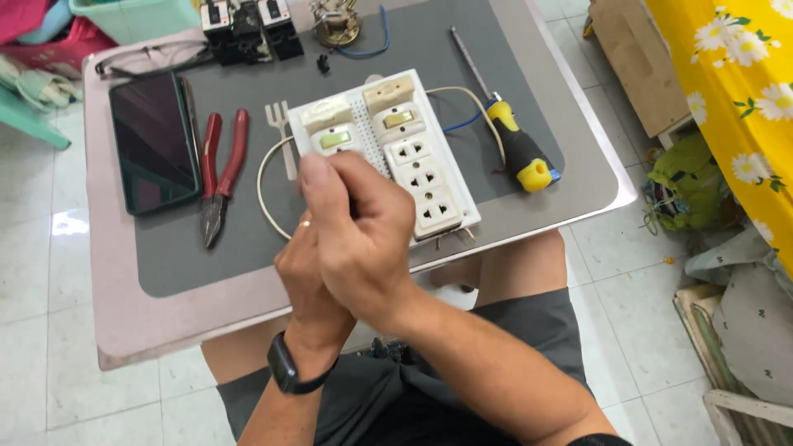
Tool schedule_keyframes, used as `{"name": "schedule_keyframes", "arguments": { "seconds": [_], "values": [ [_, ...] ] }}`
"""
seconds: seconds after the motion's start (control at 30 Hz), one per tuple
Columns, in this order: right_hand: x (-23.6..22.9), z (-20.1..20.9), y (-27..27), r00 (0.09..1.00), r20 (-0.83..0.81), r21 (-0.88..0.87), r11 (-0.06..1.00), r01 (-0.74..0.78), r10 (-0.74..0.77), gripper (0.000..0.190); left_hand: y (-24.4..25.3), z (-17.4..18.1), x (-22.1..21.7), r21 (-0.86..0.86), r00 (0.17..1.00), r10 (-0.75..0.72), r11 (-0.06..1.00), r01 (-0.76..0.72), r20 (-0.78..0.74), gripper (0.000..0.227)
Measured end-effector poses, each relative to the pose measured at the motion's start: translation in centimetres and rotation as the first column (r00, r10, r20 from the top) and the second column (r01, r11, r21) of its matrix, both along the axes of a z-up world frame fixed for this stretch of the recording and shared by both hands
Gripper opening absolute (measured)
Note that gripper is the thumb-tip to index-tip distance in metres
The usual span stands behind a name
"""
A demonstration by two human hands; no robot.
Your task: The person uses a screwdriver to tighten screws on a black electrical component and then on a white power strip. They manipulate the components and tools on a table with a grey mat.
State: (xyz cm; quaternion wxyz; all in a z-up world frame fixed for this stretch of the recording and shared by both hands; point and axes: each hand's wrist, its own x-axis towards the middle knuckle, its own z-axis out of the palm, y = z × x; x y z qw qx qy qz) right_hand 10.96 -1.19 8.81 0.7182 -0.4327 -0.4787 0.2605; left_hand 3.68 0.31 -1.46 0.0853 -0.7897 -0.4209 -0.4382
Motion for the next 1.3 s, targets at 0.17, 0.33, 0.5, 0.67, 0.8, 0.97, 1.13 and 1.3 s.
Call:
{"name": "schedule_keyframes", "arguments": {
  "seconds": [0.17, 0.33, 0.5, 0.67, 0.8, 0.97, 1.13, 1.3],
  "values": [
    [3.1, 1.9, 2.1, 0.926, -0.037, -0.102, 0.920, -0.378, 0.376, 0.052, -0.3, -0.2, 0.0, -0.067, 0.991, -0.050, 0.996, 0.059, 0.123, 0.025],
    [6.2, 2.9, 4.5, 0.448, -0.030, -0.319, 0.417, -0.851, 0.893, 0.059, -1.3, 2.5, 1.0, -0.237, 0.975, -0.022, 0.969, 0.075, 0.220, 0.025],
    [2.3, 1.0, 1.9, 0.909, 0.141, -0.305, 0.891, -0.337, 0.392, 0.042, 0.1, -1.1, 0.0, -0.161, 0.992, 0.128, 0.979, -0.125, 0.008, 0.023],
    [0.2, 0.9, -0.4, 0.985, 0.174, -0.118, 0.993, 0.011, 0.010, 0.018, 0.1, -2.2, 0.0, 0.016, 0.904, 0.332, 0.940, -0.340, -0.270, 0.010],
    [2.5, 0.8, 1.8, 0.858, 0.025, -0.275, 0.829, -0.487, 0.513, 0.049, 0.0, -3.1, -0.6, -0.077, 0.981, 0.185, 0.979, -0.189, -0.055, 0.014],
    [5.0, 0.1, 3.5, 0.517, -0.039, -0.357, 0.471, -0.807, 0.855, 0.046, -0.2, 0.8, 0.5, 0.009, 0.974, -0.105, 0.994, 0.106, 0.202, 0.037],
    [0.7, 1.2, -0.8, 0.977, 0.152, -0.093, 0.986, -0.138, 0.151, 0.017, 0.6, -3.1, -0.5, -0.085, 0.999, 0.003, 0.996, 0.001, 0.051, 0.016],
    [2.7, 0.3, 1.3, 0.862, 0.047, -0.180, 0.853, -0.490, 0.505, 0.047, 0.2, -0.9, 0.3, 0.022, 0.985, 0.012, 1.000, -0.016, 0.171, 0.026]
  ]
}}
